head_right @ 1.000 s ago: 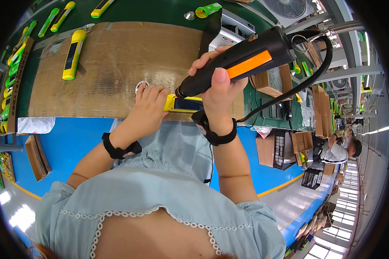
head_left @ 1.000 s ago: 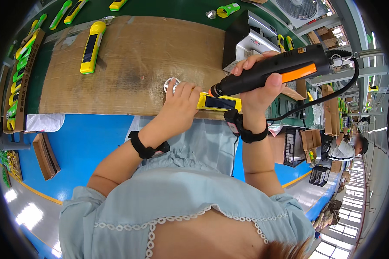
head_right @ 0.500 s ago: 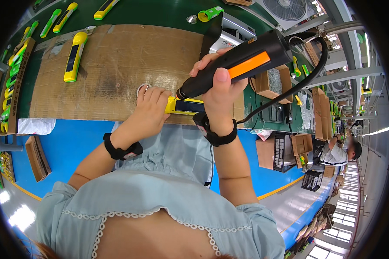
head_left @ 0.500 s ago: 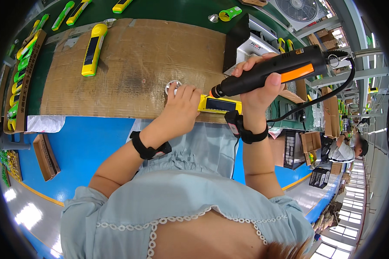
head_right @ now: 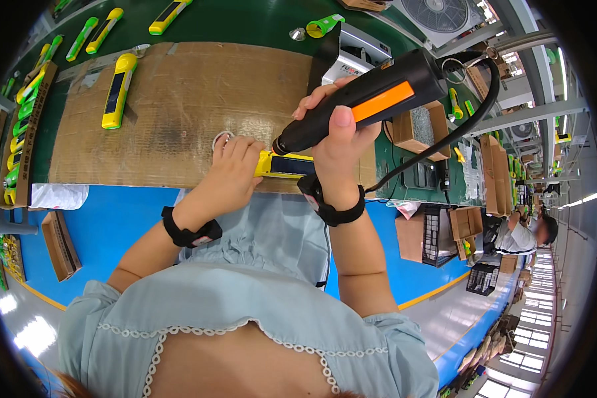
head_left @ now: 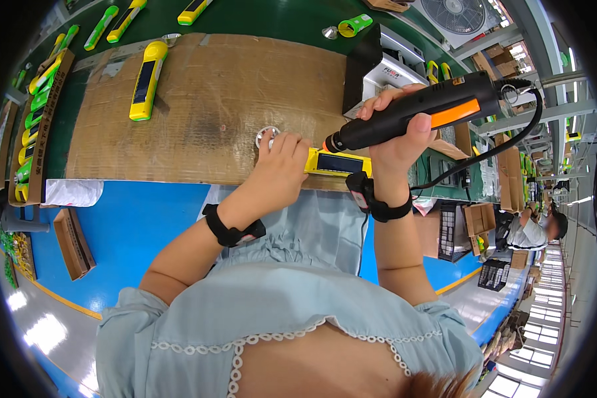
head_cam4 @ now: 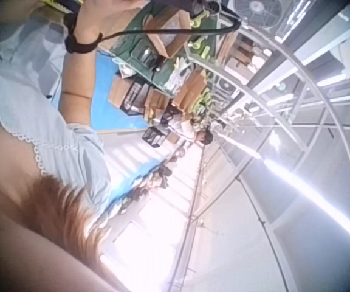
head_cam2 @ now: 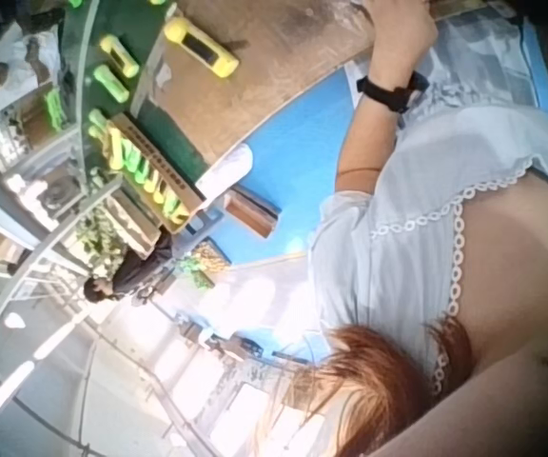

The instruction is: Using an electric screwdriver and a screw feeder to assemble solar-powered flashlights on an assembly line.

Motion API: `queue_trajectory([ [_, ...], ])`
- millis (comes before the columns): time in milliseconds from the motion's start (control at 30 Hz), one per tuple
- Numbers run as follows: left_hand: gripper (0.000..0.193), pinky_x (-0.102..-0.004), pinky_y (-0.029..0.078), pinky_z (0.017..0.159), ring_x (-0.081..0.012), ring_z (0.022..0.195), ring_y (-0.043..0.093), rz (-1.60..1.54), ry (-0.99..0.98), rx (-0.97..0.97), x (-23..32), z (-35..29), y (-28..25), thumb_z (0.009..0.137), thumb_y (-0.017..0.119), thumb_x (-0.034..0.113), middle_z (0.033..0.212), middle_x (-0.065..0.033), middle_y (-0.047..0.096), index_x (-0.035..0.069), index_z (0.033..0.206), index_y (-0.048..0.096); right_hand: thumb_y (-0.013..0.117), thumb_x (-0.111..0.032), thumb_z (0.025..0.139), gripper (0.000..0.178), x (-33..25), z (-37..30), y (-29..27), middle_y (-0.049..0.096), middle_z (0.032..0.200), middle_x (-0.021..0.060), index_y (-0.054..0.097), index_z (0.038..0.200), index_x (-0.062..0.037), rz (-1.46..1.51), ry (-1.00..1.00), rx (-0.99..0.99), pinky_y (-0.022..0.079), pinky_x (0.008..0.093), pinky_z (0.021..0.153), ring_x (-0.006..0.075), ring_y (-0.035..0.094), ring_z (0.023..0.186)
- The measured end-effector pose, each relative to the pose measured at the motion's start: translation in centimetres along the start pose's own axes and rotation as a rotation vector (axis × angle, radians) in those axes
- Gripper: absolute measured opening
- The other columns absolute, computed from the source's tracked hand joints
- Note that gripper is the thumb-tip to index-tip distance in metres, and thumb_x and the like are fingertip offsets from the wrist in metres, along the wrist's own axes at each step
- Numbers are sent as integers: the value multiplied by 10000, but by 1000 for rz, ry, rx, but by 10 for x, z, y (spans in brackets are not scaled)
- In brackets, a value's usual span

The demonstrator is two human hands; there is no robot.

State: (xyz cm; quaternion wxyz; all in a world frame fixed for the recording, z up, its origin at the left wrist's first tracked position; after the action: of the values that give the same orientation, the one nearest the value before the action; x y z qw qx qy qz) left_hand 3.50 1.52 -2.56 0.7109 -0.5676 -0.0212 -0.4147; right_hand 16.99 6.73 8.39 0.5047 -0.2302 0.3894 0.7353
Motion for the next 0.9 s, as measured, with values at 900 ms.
queue_trajectory([
  [900, 598, -534, 256, 985, -317, 1114, 450, 23, 54, -9, 1, 12, -2, 668, 697, 111, 1112, -159, 493, -4, 1192, 432, 682, -183, 779, 320, 26, -4, 10, 556, 725, 77, 479, 951, -5, -46, 155, -79, 450, 256, 561, 135, 547, 618],
])
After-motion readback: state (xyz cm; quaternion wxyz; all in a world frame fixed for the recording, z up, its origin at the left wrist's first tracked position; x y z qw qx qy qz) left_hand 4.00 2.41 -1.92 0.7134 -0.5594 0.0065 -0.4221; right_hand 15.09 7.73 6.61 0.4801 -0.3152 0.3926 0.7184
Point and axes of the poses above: each hand's wrist, its own z-axis towards the middle knuckle, its own y-axis out of the palm, x = y × z, the point moved 6 cm from there along z, towards the middle knuckle
